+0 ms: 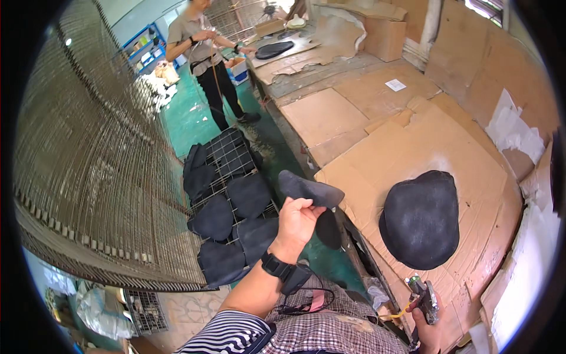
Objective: The person repeatedly picks up black shoe parts from a wire rack, sprays them with a handheld spray gun, and places them back on the rack. The person handles the parts one at a time, turning them over to spray different sides, and continues this cycle throughout the video.
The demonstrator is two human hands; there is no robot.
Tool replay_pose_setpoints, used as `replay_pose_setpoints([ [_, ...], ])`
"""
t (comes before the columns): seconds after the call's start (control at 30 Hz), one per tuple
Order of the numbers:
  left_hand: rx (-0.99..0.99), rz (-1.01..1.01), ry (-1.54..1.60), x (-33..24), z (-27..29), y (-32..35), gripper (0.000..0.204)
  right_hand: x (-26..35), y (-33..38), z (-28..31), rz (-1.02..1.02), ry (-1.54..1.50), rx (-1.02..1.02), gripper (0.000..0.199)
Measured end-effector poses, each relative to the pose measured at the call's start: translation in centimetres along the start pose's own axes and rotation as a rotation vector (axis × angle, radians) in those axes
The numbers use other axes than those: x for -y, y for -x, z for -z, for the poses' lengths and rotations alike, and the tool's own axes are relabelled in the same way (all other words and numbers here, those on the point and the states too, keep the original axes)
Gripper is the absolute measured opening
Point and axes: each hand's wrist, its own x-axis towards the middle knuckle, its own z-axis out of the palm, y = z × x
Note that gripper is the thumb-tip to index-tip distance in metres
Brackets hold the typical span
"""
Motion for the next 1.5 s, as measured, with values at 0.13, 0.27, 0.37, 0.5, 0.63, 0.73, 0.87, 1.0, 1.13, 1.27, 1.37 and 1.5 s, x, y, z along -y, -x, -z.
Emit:
replay_pose_setpoints([
  [0.13,-0.086,-0.058,-0.035,-1.4,-1.5,0.4,0.016,-1.5,0.0,1.8,0.029,0.113,-0.105,0.044],
  [0.27,-0.015,-0.097,-0.049,-3.2,0.8,0.1,0.016,-2.5,-1.7,4.8,0.102,0.497,-0.356,0.048],
  [0.37,0.021,-0.069,-0.066,-4.0,-0.4,-0.7,0.015,-7.5,-4.4,9.8,0.241,0.815,-0.729,0.052],
  [0.5,0.144,-0.095,-0.089,-5.5,-2.0,-1.0,0.025,-8.5,-5.3,14.4,0.320,1.171,-0.933,0.054],
  [0.63,0.167,-0.104,-0.145,-6.8,-1.5,-0.8,0.030,6.8,-2.3,8.2,0.370,0.120,-0.336,0.039],
  [0.73,0.206,-0.052,-0.128,-6.3,-1.3,-2.3,0.026,13.9,1.9,5.2,0.822,-0.178,0.205,0.011],
  [0.87,0.219,-0.012,-0.122,-4.7,-3.1,-2.2,0.025,17.0,3.2,3.9,1.072,-0.524,0.540,0.026],
  [1.0,0.182,-0.008,-0.100,-3.8,-3.5,-1.3,0.024,16.7,3.0,2.8,1.083,-0.606,0.645,0.025],
  [1.13,0.181,0.009,-0.098,-2.2,-4.6,-2.1,0.023,16.7,3.4,1.8,1.177,-0.630,0.594,0.018],
  [1.27,0.159,-0.001,-0.127,-2.0,-4.5,-2.1,0.026,15.6,3.0,0.4,1.306,-0.678,0.530,0.012],
  [1.37,0.166,0.005,-0.113,-1.5,-5.3,-1.6,0.023,15.3,2.8,-0.7,1.431,-0.704,0.430,0.008],
  [1.5,0.159,0.021,-0.083,-1.7,-5.4,-1.4,0.023,15.6,3.1,-1.6,1.482,-0.740,0.338,0.007],
])
